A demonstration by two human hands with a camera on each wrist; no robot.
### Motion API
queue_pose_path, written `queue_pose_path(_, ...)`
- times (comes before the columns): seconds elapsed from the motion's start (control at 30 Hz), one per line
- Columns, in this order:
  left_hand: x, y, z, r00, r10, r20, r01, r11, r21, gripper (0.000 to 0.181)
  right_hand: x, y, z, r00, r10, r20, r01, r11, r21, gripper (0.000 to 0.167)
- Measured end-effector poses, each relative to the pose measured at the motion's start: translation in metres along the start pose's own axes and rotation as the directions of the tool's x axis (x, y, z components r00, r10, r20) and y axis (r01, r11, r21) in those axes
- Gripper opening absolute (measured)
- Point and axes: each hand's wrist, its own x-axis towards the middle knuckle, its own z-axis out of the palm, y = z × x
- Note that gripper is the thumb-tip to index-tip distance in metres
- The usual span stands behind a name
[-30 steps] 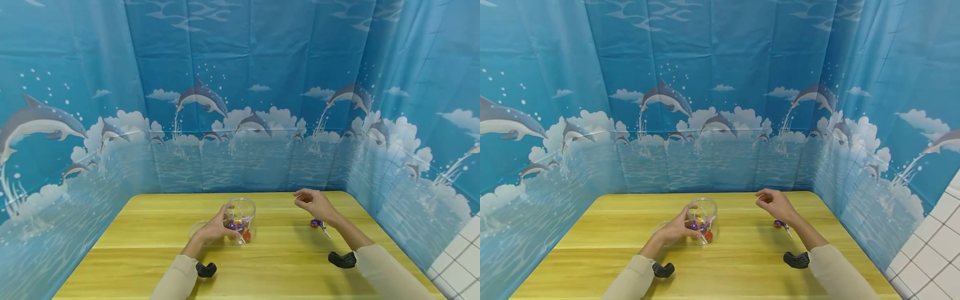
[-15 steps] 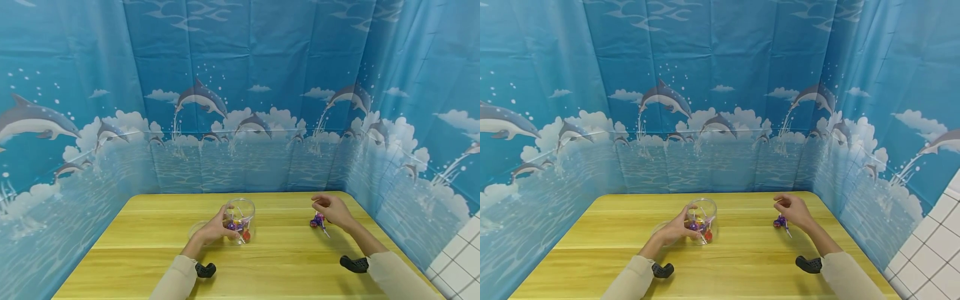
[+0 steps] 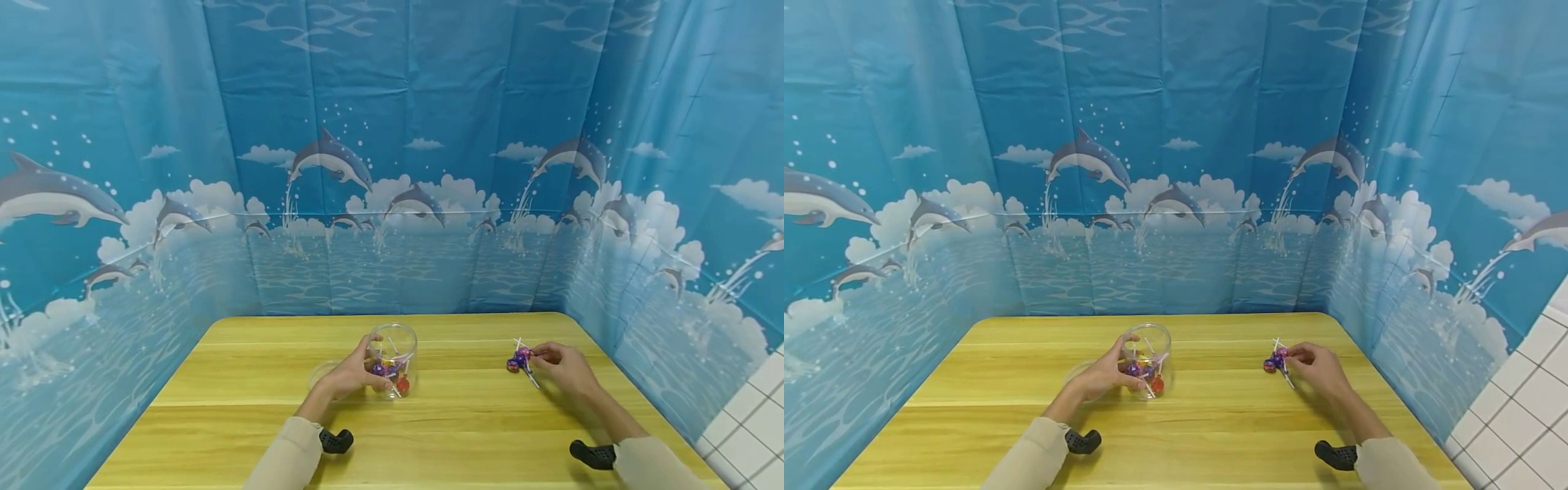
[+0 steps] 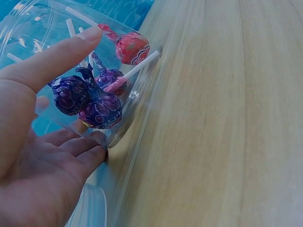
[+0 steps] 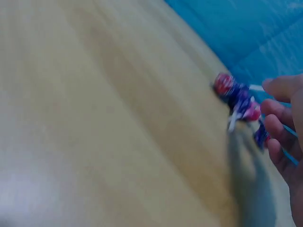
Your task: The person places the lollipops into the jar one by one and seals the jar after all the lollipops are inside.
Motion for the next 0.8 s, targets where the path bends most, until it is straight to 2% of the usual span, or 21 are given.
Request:
queue_pose_path(0.13, -0.001, 0.0, 0.001, 1.0, 0.002, 0.004, -0.002, 1.0, 0.008, 0.102, -0.013, 0.013, 0.009, 0.999, 0.021, 0.032, -0.018, 0.995, -0.094, 0.025)
queue_pose_path(0.27, -0.002, 0.002, 0.001, 1.0, 0.007, 0.003, -0.008, 1.0, 0.009, 0.101, -0.015, 0.01, 0.013, 0.999, 0.031, 0.044, -0.024, 0.988, -0.15, 0.021)
queue_pose_path(0.47, -0.005, 0.004, 0.002, 1.0, 0.015, 0.0, -0.015, 1.0, 0.02, 0.101, -0.014, 0.008, 0.014, 0.999, 0.034, 0.015, -0.031, 0.986, -0.166, 0.012)
queue_pose_path(0.8, -0.008, 0.002, 0.004, 1.0, 0.016, 0.002, -0.016, 0.999, 0.033, 0.101, -0.022, 0.014, 0.015, 0.999, 0.029, -0.012, -0.031, 0.991, -0.132, 0.011)
